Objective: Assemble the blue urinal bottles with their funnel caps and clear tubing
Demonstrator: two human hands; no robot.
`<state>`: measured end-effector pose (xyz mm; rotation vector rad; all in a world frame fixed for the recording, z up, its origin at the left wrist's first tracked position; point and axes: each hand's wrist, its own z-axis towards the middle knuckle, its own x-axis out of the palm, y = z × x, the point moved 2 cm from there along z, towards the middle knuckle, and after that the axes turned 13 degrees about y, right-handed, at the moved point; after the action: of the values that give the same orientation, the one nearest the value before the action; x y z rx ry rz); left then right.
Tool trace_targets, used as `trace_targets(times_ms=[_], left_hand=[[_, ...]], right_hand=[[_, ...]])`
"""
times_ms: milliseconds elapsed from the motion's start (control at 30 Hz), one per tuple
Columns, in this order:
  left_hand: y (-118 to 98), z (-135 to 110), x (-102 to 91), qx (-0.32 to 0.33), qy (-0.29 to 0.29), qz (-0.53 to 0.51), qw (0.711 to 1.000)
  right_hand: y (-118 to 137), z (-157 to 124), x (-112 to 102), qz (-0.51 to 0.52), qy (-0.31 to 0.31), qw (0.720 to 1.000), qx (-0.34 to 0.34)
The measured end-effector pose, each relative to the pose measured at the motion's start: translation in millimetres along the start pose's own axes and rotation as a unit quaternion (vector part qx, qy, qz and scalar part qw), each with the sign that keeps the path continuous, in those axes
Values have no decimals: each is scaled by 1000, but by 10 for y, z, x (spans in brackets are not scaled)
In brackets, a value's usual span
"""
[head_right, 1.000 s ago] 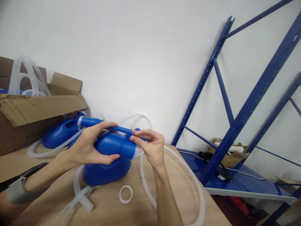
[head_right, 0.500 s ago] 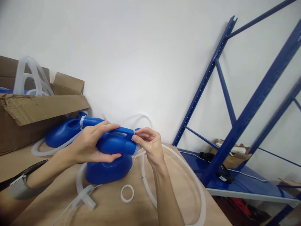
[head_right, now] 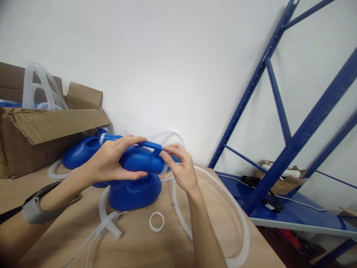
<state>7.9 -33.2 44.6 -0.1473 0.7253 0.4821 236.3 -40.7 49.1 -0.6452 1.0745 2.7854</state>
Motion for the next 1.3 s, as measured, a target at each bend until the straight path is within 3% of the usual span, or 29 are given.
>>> trace_targets(times_ms=[100, 367, 433, 567, 700, 800, 933, 1033, 1167, 1300], left_hand=[[49, 8, 10, -42, 28, -26, 998], [33, 72, 12, -115, 123, -68, 983], [37, 70, 18, -129, 137, -84, 979], [85, 71, 64, -145, 141, -108, 973], [218, 80, 76, -192, 65, -151, 968], [342, 59, 65, -260, 24, -201, 944], [399, 33, 84, -298, 71, -279, 910], [358, 40, 90, -305, 97, -270, 908], [299, 67, 63, -313, 103, -231, 915], [299, 76, 15, -308, 76, -254, 914]], right_hand=[[15, 2, 24, -89, -22, 996, -15], [1, -11, 51, -177, -32, 983, -39], [18, -15, 36, -209, 2, 978, -23], [-26, -57, -91, -217, 124, 964, 88], [-139, -142, -238, -212, 212, 937, 176], [-213, -193, -214, -176, 300, 917, 195], [-270, -198, -47, -157, 357, 905, 172], [-296, -171, 109, -164, 397, 891, 150], [-297, -172, 423, -158, 514, 829, 151], [-311, -283, 950, -179, 608, 764, 123]])
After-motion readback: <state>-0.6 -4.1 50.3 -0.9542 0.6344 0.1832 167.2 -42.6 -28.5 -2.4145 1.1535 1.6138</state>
